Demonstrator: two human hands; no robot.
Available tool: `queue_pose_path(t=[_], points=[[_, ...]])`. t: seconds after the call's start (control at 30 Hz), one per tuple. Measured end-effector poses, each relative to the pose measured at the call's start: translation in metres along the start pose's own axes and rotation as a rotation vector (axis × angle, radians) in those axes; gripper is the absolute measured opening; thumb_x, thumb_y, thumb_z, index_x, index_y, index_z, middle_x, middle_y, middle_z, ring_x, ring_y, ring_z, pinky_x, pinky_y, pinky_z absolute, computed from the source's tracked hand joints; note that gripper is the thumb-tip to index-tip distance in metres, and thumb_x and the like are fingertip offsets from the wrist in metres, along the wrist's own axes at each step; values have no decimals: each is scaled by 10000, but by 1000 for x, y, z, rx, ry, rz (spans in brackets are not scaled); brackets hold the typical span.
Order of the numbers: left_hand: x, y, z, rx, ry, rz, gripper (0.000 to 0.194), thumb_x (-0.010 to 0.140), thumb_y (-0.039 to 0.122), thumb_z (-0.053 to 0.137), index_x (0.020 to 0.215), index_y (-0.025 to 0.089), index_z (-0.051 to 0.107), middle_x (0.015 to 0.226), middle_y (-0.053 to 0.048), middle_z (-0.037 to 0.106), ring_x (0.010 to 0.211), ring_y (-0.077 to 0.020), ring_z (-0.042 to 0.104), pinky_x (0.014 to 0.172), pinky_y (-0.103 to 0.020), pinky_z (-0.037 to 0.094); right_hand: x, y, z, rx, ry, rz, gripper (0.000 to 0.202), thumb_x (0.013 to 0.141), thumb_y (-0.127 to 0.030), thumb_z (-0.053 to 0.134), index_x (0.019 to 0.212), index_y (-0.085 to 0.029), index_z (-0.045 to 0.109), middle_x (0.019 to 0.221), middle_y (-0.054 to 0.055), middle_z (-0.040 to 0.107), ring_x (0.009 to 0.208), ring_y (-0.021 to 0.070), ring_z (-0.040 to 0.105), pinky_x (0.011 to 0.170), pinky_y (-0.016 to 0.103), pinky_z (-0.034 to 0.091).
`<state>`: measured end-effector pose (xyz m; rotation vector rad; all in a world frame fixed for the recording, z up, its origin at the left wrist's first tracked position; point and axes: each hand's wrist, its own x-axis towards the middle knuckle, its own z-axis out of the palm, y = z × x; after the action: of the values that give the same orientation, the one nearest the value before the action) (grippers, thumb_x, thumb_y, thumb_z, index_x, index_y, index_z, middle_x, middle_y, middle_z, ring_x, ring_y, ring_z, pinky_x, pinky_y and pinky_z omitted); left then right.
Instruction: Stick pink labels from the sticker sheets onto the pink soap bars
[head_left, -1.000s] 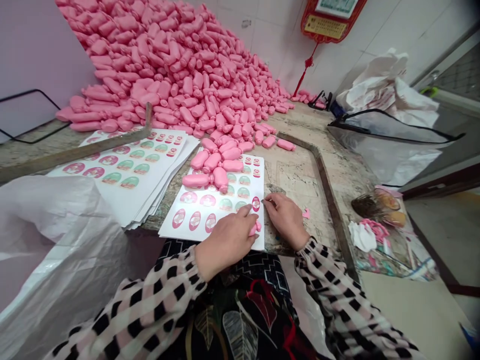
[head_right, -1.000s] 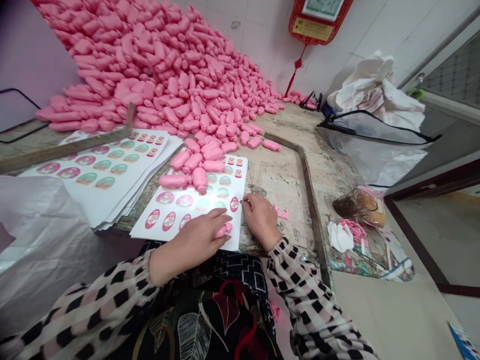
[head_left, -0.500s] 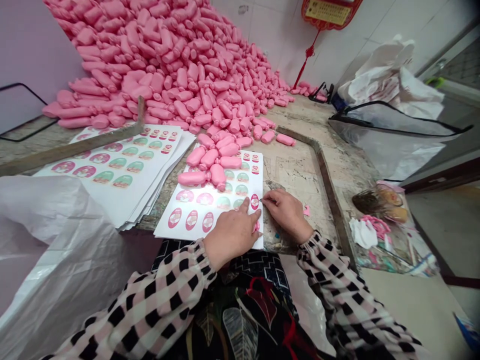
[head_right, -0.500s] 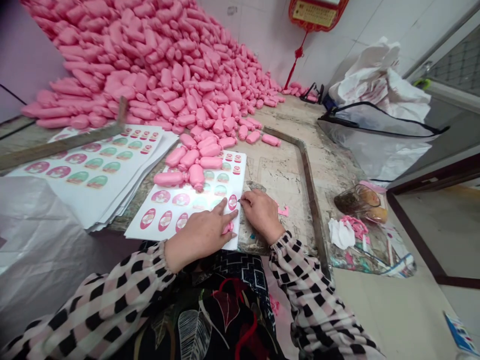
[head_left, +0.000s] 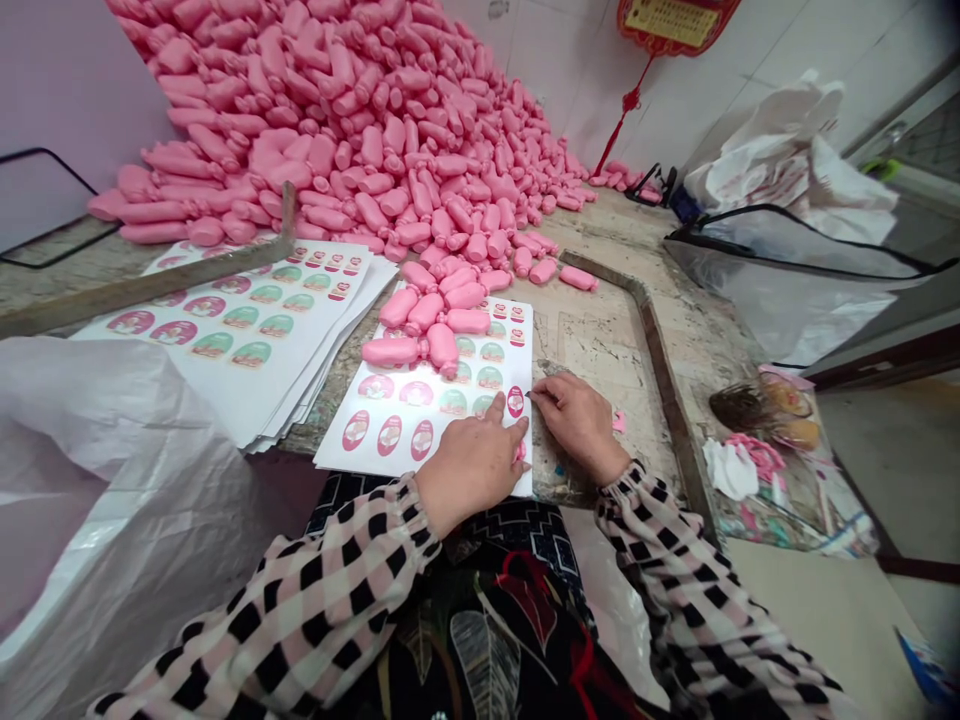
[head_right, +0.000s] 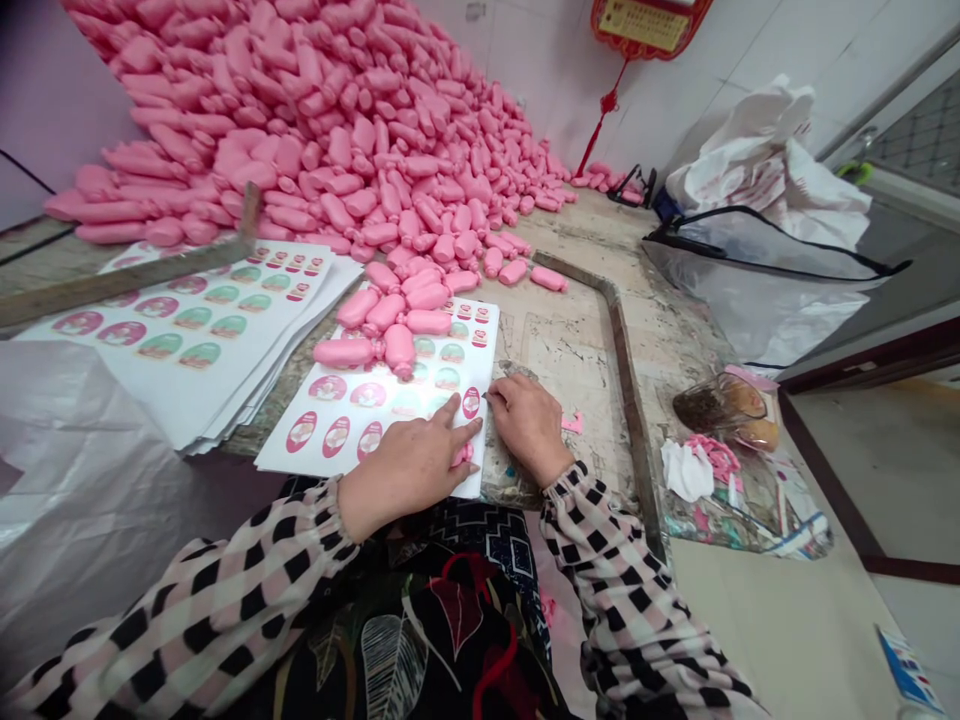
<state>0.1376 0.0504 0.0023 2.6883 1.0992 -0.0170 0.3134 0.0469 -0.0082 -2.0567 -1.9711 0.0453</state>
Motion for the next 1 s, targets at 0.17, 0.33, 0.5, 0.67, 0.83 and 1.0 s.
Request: queue_pose_path(t=[0.17, 0.33, 0.5, 0.67, 0.83, 1.0], points=[[-1, 0, -2, -30, -24, -7, 512, 830, 461, 435, 1309, 281, 403, 1450, -140, 240, 949, -299, 571, 743, -401, 419, 1, 3, -4, 57, -65, -5, 149, 831, -302, 494, 850, -253, 633, 873, 5, 634, 847, 168, 556, 685, 277, 378], [-2, 0, -3, -24, -19, -6, 504, 836, 457, 426, 1310, 289, 401, 1448, -124, 253, 971, -298, 564, 755, -398, 420, 1, 3, -3, 87, -40, 12, 163, 839, -301, 480, 845, -243, 632, 873, 9, 632, 849, 163, 554, 709, 277, 382], [-1, 1, -1, -15, 2, -2, 499, 834, 460, 428, 1302, 289, 410, 1446, -120, 259, 969, -294, 565, 744, -397, 427, 1, 5, -1, 103, -31, 0, 155, 838, -303, 484, 847, -245, 628, 867, 1, 633, 838, 160, 559, 703, 274, 385], [-2, 1, -1, -14, -7, -9, 511, 821, 475, 448, 1297, 292, 410, 1444, -129, 260, 942, -281, 576, 735, -384, 429, 1, 9, -1, 140, -70, -11, 145, 822, -317, 512, 842, -252, 640, 867, -5, 636, 821, 158, 564, 692, 270, 391], [-2, 0, -2, -14, -2, 4, 516, 823, 476, 439, 1303, 289, 403, 1445, -135, 253, 952, -293, 573, 738, -394, 428, 2, 8, 0, 138, -38, -2, 152, 825, -309, 504, 847, -252, 644, 879, 0, 639, 840, 160, 564, 709, 276, 394], [-1, 1, -2, -24, -21, -1, 523, 823, 478, 442, 1309, 290, 398, 1448, -138, 244, 970, -301, 566, 749, -401, 421, 4, 7, -1, 108, -43, -5, 160, 824, -297, 501, 856, -260, 653, 884, 4, 638, 851, 161, 561, 693, 272, 390]])
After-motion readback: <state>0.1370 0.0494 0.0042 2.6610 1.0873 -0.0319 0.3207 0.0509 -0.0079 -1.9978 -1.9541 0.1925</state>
